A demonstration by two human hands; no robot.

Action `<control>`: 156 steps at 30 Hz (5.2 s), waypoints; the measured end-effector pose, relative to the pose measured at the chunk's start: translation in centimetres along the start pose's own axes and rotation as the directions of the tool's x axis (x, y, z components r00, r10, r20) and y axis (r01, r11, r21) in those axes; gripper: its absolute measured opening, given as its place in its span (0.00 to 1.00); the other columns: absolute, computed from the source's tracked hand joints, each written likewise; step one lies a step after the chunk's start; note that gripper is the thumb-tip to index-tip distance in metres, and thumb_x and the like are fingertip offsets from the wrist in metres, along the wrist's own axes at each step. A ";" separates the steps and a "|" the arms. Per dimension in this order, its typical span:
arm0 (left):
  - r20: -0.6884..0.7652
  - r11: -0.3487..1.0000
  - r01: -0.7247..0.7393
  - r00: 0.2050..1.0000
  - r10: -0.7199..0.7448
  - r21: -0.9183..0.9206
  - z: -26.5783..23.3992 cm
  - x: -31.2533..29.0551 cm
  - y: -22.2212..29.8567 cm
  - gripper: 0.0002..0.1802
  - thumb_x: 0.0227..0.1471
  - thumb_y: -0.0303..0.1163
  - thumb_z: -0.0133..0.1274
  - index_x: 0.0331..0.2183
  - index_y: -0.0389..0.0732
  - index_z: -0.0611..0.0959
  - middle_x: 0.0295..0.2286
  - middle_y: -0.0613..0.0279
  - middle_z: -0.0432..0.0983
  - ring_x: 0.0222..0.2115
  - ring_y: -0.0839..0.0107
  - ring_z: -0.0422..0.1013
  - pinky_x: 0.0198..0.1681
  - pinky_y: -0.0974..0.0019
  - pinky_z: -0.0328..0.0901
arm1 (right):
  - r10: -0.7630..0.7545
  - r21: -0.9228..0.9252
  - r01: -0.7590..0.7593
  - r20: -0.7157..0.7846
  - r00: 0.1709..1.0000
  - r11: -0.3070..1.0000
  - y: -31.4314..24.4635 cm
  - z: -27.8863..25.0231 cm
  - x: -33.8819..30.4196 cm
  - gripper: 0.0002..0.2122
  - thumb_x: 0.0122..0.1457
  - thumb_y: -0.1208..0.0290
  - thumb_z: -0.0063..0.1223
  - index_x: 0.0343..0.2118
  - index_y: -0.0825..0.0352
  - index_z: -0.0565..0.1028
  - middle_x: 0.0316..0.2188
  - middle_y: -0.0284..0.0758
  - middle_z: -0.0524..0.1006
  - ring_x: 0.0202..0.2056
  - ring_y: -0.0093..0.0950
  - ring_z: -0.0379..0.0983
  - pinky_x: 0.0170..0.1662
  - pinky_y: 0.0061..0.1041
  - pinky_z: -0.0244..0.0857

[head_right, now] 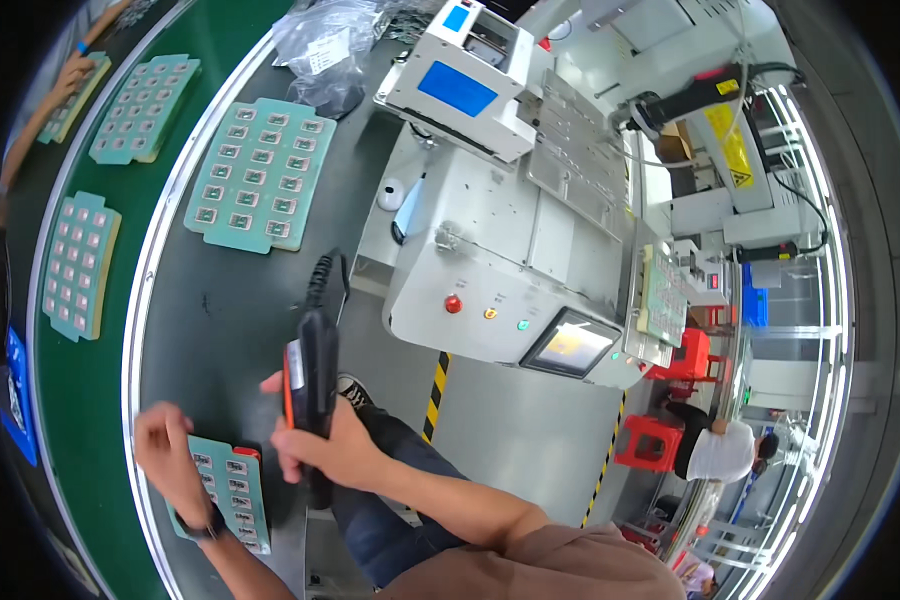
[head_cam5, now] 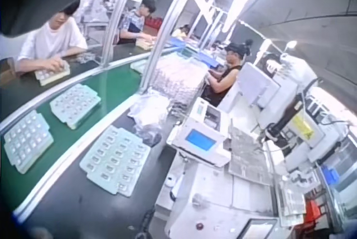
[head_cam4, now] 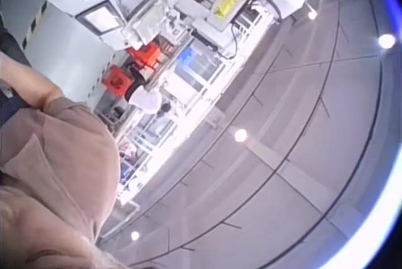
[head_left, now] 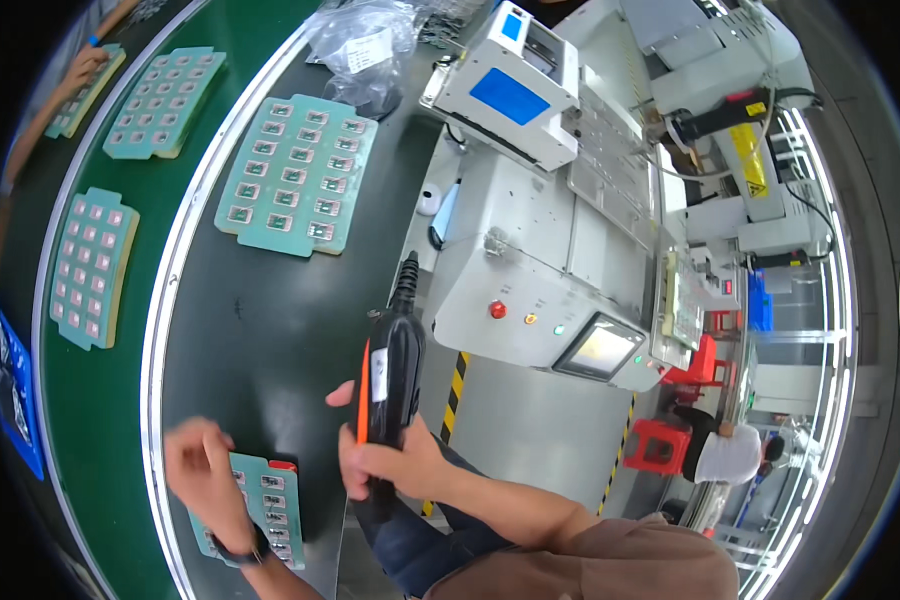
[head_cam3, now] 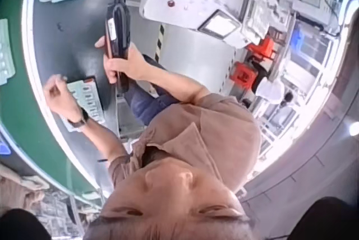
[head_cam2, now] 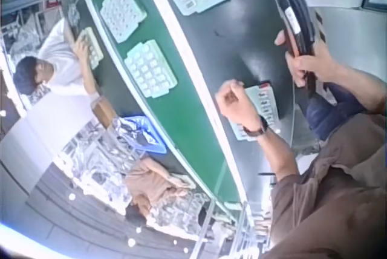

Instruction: Assembling components on a circuit board using an electric screwdriver and placing it in a fixture.

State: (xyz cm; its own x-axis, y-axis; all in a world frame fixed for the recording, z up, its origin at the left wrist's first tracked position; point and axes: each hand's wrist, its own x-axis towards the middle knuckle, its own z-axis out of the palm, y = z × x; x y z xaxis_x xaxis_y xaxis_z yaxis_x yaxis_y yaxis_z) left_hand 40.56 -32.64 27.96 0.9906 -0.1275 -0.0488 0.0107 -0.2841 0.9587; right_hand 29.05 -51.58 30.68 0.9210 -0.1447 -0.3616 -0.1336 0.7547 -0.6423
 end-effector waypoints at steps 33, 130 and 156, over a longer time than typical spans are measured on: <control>-0.418 0.826 -0.159 0.903 -0.099 -0.540 -5.5 -15.3 -4.1 0.15 0.43 0.11 0.58 0.34 0.34 0.76 0.30 0.51 0.76 0.28 0.64 0.75 0.29 0.68 0.70 | -0.220 -0.298 0.449 0.572 0.791 0.842 7.2 14.1 0.6 0.25 0.60 0.57 0.54 0.57 0.59 0.64 0.21 0.27 0.68 0.18 0.21 0.65 0.21 0.19 0.66; -0.198 0.788 0.151 0.980 -0.038 0.596 -12.6 -13.2 -10.2 0.09 0.39 0.27 0.53 0.26 0.48 0.85 0.55 0.50 0.64 0.57 0.50 0.59 0.60 0.46 0.48 | -0.397 -0.309 0.533 0.407 0.823 0.788 7.7 9.2 6.4 0.14 0.61 0.68 0.48 0.40 0.74 0.63 0.20 0.27 0.61 0.20 0.15 0.58 0.24 0.16 0.57; -0.564 0.784 0.545 0.563 -0.604 -0.296 -9.4 -18.5 -10.9 0.14 0.59 0.31 0.50 0.43 0.31 0.77 0.30 0.68 0.74 0.32 0.83 0.65 0.38 0.79 0.59 | -0.230 -0.826 0.052 0.216 0.949 -0.562 9.1 -1.5 8.6 0.28 0.55 0.64 0.60 0.56 0.70 0.66 0.34 0.34 0.68 0.33 0.25 0.65 0.33 0.23 0.60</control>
State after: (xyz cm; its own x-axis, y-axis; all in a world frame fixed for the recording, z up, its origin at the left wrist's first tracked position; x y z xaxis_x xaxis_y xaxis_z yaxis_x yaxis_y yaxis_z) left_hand 23.44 -18.28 21.03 0.6279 0.6361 -0.4484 0.5888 -0.0114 0.8082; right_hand 35.19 -46.90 20.69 0.9838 -0.1725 -0.0495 -0.1792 -0.9598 -0.2160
